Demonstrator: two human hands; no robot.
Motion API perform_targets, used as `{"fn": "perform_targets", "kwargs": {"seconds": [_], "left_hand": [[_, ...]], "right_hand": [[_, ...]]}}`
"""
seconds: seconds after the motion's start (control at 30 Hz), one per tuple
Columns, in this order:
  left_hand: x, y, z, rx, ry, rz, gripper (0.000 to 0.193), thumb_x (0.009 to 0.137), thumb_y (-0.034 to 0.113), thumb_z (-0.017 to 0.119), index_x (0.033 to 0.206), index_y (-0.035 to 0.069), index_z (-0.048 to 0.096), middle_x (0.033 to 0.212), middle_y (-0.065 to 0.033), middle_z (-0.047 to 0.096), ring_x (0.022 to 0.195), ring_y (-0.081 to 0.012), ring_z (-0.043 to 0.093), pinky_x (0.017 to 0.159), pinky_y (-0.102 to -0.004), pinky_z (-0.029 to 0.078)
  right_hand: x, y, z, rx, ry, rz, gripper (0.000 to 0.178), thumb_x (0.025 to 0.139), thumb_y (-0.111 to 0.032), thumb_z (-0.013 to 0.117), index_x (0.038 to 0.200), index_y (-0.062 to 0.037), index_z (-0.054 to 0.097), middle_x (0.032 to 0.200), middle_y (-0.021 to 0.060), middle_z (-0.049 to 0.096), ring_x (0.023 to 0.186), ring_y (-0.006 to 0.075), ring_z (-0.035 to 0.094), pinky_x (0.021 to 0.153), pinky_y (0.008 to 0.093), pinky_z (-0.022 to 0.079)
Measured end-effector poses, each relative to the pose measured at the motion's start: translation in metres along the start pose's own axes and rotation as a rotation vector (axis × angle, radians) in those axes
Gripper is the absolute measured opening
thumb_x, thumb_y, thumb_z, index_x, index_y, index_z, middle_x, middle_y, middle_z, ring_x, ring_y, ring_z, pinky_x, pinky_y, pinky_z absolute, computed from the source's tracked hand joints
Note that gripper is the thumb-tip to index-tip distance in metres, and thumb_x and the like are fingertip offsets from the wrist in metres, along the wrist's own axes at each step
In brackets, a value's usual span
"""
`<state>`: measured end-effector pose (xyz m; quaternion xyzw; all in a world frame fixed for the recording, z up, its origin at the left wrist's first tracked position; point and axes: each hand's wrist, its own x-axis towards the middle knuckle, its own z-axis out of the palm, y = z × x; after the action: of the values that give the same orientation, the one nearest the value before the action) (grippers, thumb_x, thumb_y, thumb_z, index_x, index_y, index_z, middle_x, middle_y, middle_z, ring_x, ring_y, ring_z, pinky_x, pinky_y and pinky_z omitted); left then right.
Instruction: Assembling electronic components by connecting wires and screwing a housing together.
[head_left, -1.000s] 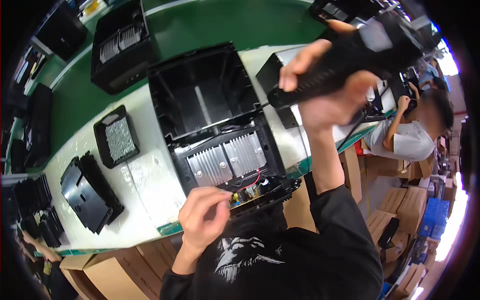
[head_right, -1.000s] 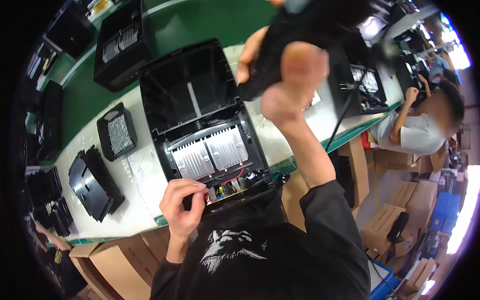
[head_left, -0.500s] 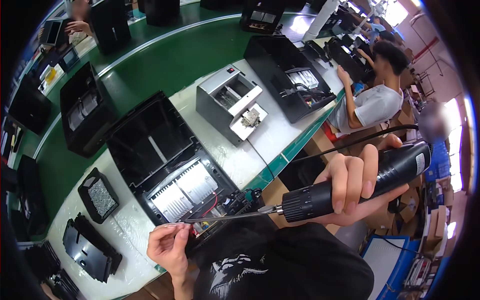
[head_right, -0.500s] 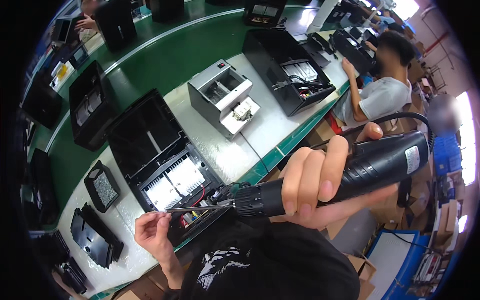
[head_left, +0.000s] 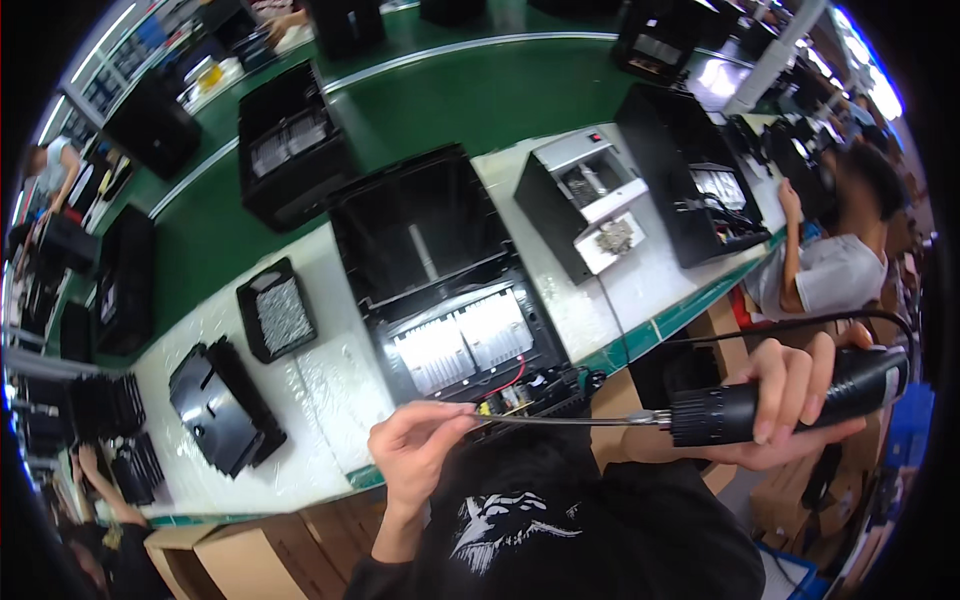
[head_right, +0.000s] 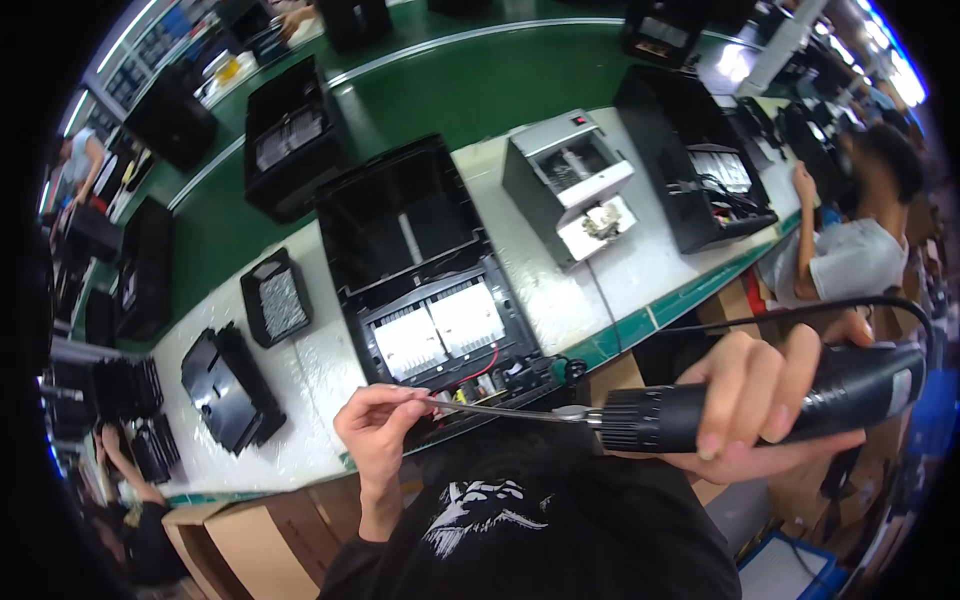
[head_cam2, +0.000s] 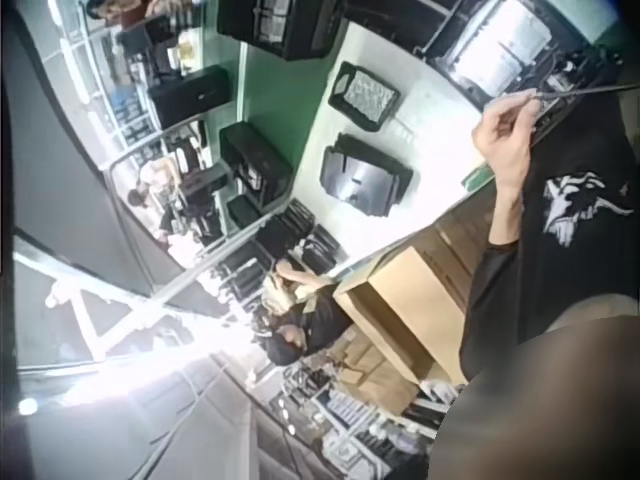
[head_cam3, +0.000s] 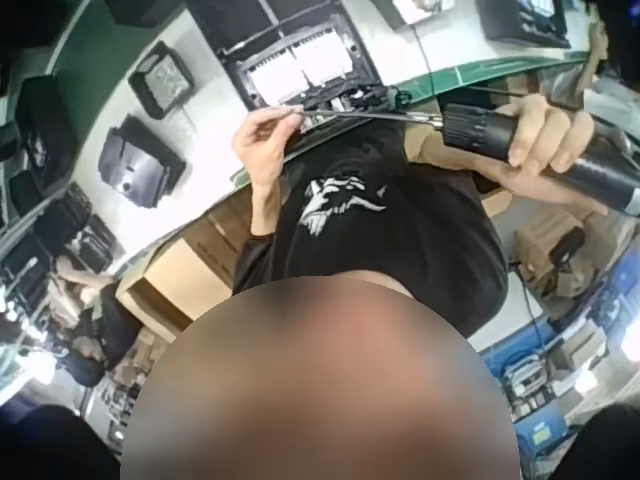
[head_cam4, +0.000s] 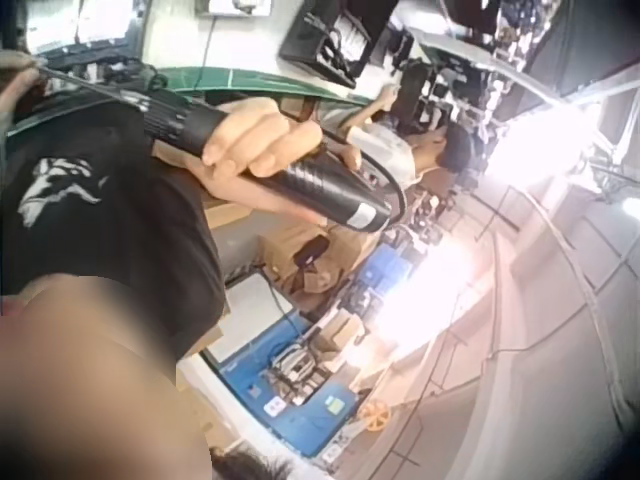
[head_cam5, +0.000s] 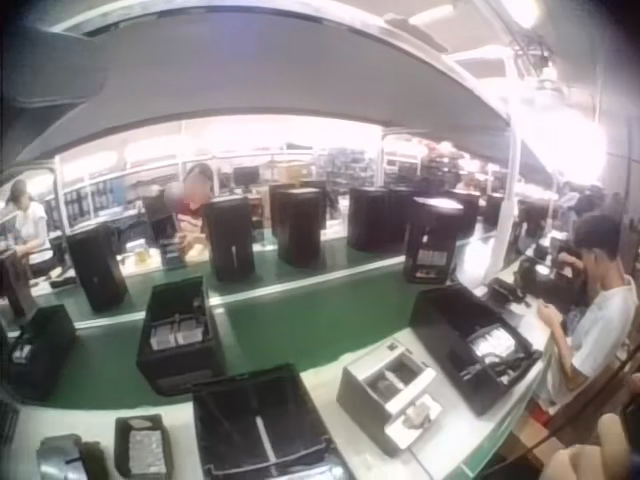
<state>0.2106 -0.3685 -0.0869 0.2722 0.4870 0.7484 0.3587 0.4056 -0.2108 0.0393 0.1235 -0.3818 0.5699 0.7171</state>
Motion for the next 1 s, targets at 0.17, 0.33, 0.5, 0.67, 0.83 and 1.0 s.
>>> {"fn": "perform_targets", "kwargs": {"seconds": [0.17, 0.33, 0.5, 0.67, 0.83, 1.0], "left_hand": [[0.003, 0.0, -0.005, 0.304, -0.113, 0.128, 0.011, 0.075, -0.007, 0.07, 0.085, -0.003, 0.069, 0.084, -0.0123, 0.071, 0.077, -0.0187, 0.069, 0.07, -0.025, 0.055], [0.009, 0.0, -0.014, 0.528, -0.294, 0.418, 0.014, 0.073, -0.003, 0.071, 0.086, 0.001, 0.071, 0.082, -0.0083, 0.071, 0.075, -0.019, 0.07, 0.067, -0.0267, 0.056], [0.006, -0.002, -0.019, 0.325, -0.304, 0.265, 0.016, 0.073, -0.004, 0.07, 0.088, 0.0, 0.072, 0.083, -0.0096, 0.071, 0.076, -0.0198, 0.07, 0.068, -0.0274, 0.056], [0.009, 0.005, -0.017, 0.374, -0.413, 0.314, 0.019, 0.079, 0.0, 0.067, 0.097, 0.002, 0.071, 0.096, -0.0126, 0.07, 0.092, -0.0238, 0.068, 0.083, -0.0324, 0.053], [0.022, 0.008, -0.022, 0.665, -0.149, 0.399, 0.052, 0.085, 0.011, 0.058, 0.133, -0.001, 0.045, 0.134, -0.0193, 0.049, 0.126, -0.0342, 0.044, 0.108, -0.0403, 0.03], [0.017, -0.031, -0.042, 0.212, 0.04, 0.066, 0.083, 0.068, -0.002, 0.053, 0.145, -0.004, 0.021, 0.141, -0.0203, 0.04, 0.132, -0.0281, 0.037, 0.111, -0.0342, 0.023]], "right_hand": [[0.0, -0.01, -0.006, -0.051, -0.032, 0.041, 0.06, 0.093, -0.039, 0.054, 0.13, -0.0004, 0.029, 0.066, 0.002, 0.045, 0.034, 0.0093, 0.042, 0.029, 0.0165, 0.042], [-0.001, -0.019, -0.001, -0.065, -0.082, 0.297, 0.037, 0.092, -0.038, 0.058, 0.091, -0.0038, 0.046, 0.047, 0.0004, 0.04, 0.036, 0.0077, 0.046, 0.04, 0.0181, 0.046], [-0.004, -0.028, -0.004, 0.008, -0.159, 0.459, 0.029, 0.09, -0.025, 0.063, 0.078, -0.0094, 0.042, 0.048, -0.0062, 0.038, 0.041, -0.0019, 0.04, 0.058, 0.0058, 0.043], [-0.016, -0.032, -0.024, 0.138, -0.092, 0.051, 0.042, 0.088, -0.029, 0.064, 0.1, 0.002, 0.037, 0.07, -0.0006, 0.044, 0.035, 0.0007, 0.038, 0.035, 0.0064, 0.035], [-0.016, -0.008, -0.001, -0.022, 0.009, 0.022, 0.048, 0.084, -0.044, 0.067, 0.085, -0.0045, 0.038, 0.07, -0.0007, 0.044, 0.041, 0.0034, 0.042, 0.045, 0.0119, 0.037], [0.013, 0.021, 0.009, -0.109, -0.261, 0.044, 0.052, 0.081, -0.047, 0.069, 0.078, -0.0061, 0.038, 0.07, 0.0008, 0.043, 0.052, 0.0106, 0.045, 0.062, 0.0202, 0.042]]}}
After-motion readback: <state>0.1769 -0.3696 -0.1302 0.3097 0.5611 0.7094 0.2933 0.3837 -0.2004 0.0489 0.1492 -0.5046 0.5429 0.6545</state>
